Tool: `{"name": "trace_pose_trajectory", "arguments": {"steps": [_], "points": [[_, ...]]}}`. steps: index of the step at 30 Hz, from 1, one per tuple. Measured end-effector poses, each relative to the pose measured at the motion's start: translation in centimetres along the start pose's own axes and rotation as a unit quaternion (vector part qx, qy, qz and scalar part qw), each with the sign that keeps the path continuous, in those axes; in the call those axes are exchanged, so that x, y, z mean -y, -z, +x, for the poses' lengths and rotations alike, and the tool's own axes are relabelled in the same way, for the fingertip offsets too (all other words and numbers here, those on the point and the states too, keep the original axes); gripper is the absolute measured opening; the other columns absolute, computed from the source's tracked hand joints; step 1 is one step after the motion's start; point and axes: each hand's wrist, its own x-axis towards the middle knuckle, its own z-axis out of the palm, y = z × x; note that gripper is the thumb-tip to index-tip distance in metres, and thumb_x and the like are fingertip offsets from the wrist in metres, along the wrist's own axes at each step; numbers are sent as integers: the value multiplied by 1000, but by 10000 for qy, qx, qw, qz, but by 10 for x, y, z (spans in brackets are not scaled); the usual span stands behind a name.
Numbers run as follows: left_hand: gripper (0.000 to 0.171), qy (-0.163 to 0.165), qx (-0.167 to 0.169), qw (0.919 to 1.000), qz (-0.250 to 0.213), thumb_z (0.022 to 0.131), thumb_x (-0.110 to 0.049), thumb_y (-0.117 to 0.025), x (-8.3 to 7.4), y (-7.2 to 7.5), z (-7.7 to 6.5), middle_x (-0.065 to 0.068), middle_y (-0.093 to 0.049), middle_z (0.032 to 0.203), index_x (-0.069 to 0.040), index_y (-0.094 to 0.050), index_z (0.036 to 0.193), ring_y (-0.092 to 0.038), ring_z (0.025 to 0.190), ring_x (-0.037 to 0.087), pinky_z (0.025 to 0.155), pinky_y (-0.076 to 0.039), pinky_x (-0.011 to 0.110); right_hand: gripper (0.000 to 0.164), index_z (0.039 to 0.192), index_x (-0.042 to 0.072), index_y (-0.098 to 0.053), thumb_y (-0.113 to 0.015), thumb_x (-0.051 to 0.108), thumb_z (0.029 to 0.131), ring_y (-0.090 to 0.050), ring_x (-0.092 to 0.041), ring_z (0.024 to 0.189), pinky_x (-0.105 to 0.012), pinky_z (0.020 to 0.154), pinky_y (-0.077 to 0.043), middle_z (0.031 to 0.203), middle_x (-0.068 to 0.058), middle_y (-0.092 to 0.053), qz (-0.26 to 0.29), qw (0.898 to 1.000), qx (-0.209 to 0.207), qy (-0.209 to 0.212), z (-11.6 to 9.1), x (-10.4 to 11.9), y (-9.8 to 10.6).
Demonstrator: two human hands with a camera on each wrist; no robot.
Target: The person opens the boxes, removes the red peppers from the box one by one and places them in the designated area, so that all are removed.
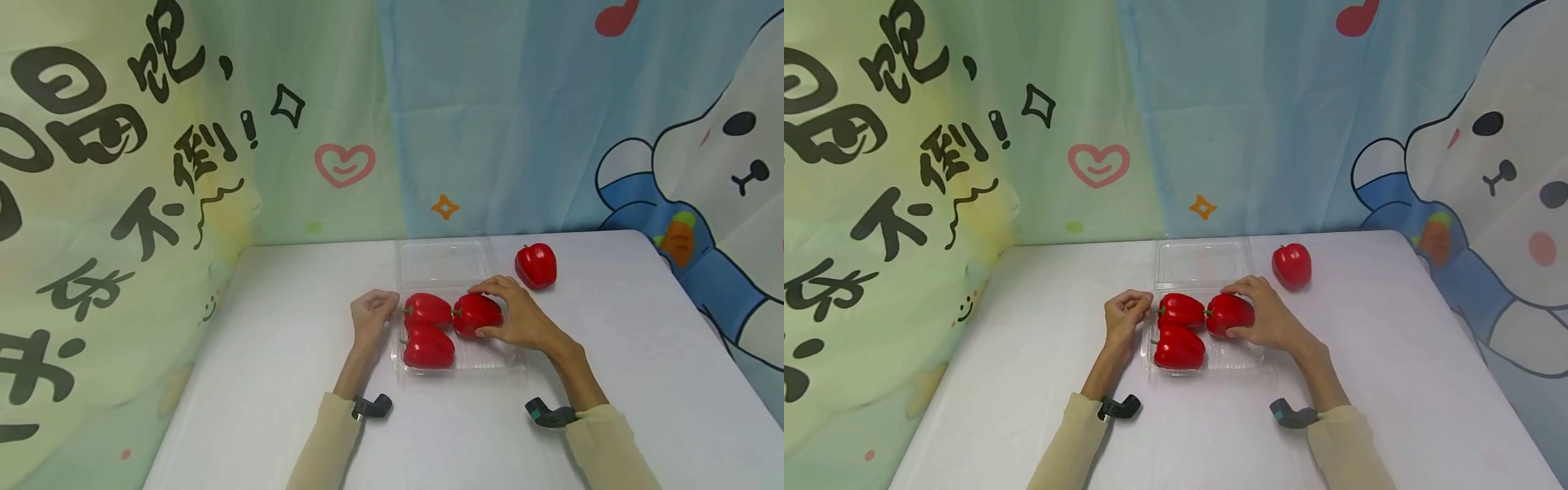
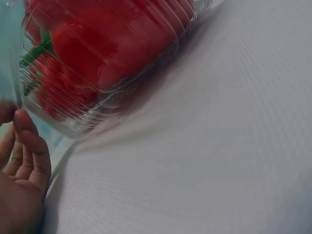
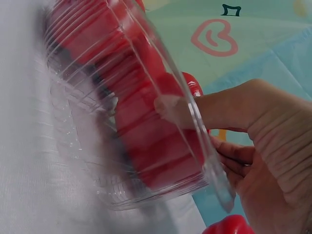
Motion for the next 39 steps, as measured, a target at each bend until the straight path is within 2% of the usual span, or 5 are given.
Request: {"name": "trace_pose_trajectory", "arguments": {"steps": [13, 20, 31, 35, 39], "points": [[16, 94, -39, 9993, -362, 98, -12, -79, -1, 1, 0, 27, -79, 94, 4, -79, 101, -69, 73, 10, 69, -57, 21, 87, 148, 14, -61, -99, 10, 70, -58, -39, 138, -65, 107, -58, 149, -15, -64, 451, 9988, 21, 203, -2, -1, 6], [17, 160, -96, 9995, -242, 97, -15, -80, -3, 2, -1, 16, -79, 86, 1, -80, 100, -68, 74, 11, 70, -57, 22, 87, 148, 14, -61, -99, 9, 70, -61, -37, 135, -66, 106, -58, 147, -14, -66, 628, 9974, -146, 328, 0, 0, 5], [17, 196, -97, 9994, -263, 98, -14, -79, 0, 1, 1, 27, -79, 94, 3, -79, 101, -69, 75, 11, 71, -57, 21, 83, 147, 13, -64, -100, 15, 73, -62, -35, 135, -68, 109, -56, 146, -13, -68, 965, 9939, -450, 280, -1, 3, 7], [15, 179, -59, 9995, -251, 98, -13, -78, 0, 0, 2, 26, -79, 94, 2, -80, 101, -69, 76, 11, 72, -58, 21, 82, 147, 12, -64, -100, 16, 74, -65, -35, 133, -60, 108, -58, 145, -14, -69, 921, 9937, -591, 260, -2, 2, 8], [17, 214, -54, 9996, -160, 98, -16, -79, -1, -1, 0, 19, -81, 93, 0, -80, 100, -70, 77, 11, 73, -59, 22, 81, 147, 12, -65, -100, 14, 74, -65, -32, 131, -35, 107, -57, 144, -13, -70, 960, 9922, -736, 284, -5, -1, 8]]}}
